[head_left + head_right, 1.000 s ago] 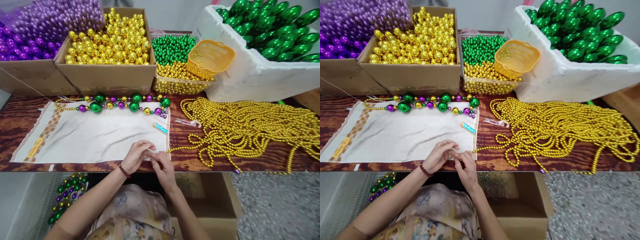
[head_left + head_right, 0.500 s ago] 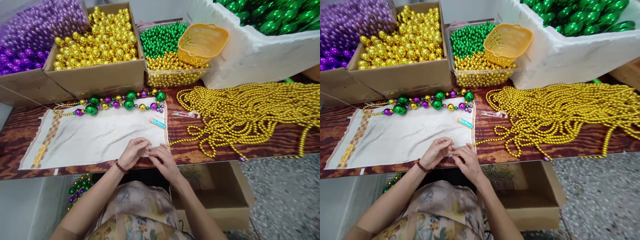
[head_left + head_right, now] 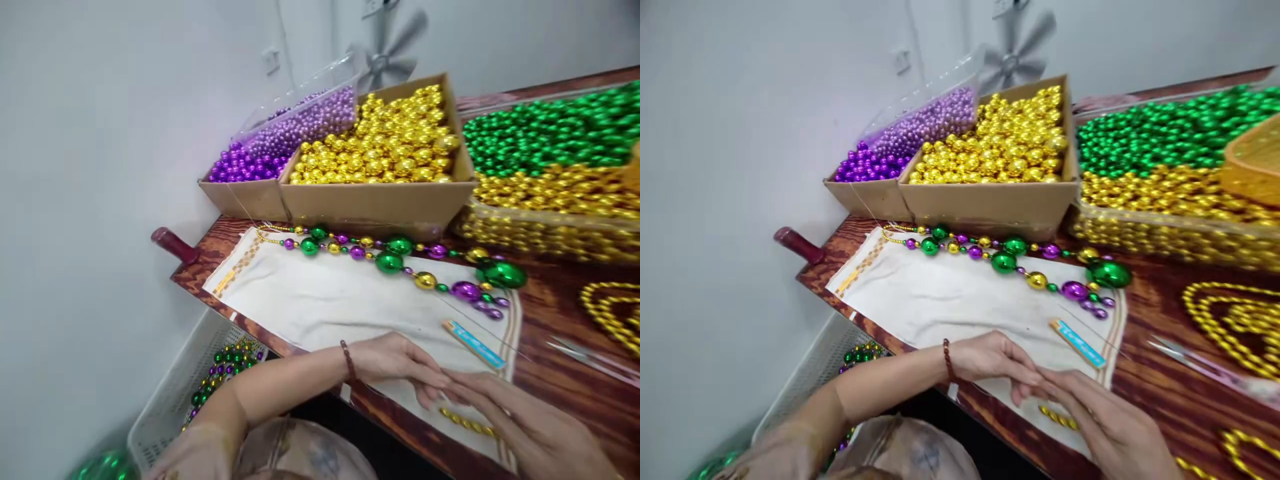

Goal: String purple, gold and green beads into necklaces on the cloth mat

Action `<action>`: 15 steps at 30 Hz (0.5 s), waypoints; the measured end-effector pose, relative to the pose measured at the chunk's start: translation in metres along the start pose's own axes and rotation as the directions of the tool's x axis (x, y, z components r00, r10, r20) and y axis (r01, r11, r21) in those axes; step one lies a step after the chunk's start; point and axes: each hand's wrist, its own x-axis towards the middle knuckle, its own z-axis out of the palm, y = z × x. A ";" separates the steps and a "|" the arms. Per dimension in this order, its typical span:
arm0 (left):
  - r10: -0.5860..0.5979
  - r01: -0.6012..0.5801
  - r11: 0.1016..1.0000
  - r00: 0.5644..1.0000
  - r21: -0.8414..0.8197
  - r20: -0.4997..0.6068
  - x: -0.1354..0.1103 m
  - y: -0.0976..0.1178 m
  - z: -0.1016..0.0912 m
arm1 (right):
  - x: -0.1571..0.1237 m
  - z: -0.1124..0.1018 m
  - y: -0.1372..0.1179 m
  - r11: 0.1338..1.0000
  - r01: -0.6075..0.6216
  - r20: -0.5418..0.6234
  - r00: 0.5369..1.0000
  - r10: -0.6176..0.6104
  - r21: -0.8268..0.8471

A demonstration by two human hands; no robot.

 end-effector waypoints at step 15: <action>0.390 -0.387 0.921 0.913 0.048 -0.119 0.000 0.005 -0.005 | 0.023 0.007 -0.059 0.368 -0.409 -0.049 0.610 0.791 0.835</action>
